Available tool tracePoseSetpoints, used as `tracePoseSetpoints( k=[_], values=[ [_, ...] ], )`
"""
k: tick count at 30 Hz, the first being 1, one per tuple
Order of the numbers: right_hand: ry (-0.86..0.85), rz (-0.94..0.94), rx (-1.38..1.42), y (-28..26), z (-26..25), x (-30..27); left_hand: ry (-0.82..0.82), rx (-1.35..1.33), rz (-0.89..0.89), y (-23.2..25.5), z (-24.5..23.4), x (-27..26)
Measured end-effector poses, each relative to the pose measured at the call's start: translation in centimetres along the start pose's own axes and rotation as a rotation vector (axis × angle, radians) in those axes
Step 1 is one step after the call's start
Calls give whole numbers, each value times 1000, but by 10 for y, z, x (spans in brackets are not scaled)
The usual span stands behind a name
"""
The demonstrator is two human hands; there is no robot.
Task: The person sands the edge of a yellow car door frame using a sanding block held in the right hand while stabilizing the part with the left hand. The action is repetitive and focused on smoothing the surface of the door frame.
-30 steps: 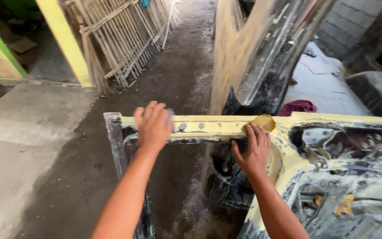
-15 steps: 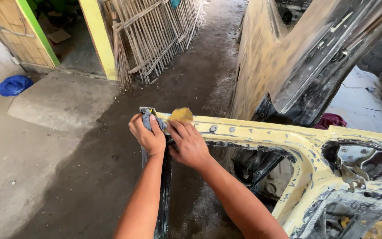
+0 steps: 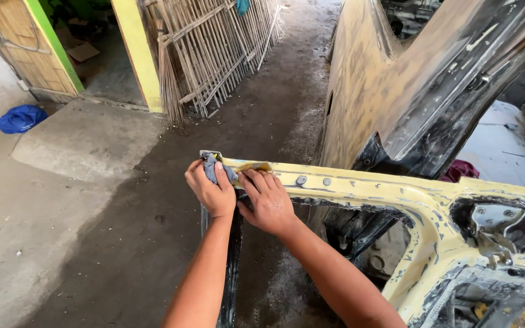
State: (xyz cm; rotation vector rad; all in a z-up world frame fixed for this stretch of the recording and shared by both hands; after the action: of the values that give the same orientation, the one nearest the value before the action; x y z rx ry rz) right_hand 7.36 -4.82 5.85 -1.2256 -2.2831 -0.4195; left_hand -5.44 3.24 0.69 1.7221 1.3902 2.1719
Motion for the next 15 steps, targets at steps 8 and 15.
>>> tracePoseSetpoints(
  k=[8,15],
  values=[
    [51,61,-122,41,-22,-45,-12,-24,2,4,0,4],
    [33,45,-12,15,5,-12,1,-18,-20,-1,0,0]
  ],
)
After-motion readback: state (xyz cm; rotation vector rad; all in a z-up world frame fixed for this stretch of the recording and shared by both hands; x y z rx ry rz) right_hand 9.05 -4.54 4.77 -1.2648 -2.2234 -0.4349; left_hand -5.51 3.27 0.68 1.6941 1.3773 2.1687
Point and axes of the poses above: each hand's wrist, its own x-axis towards the middle knuckle, its own z-axis out of the palm, y = z × x, the point moved 6 cm from there along x, towards the middle knuckle, and after that the axes turned 8 degrees about -y, right-handed, at the moved point
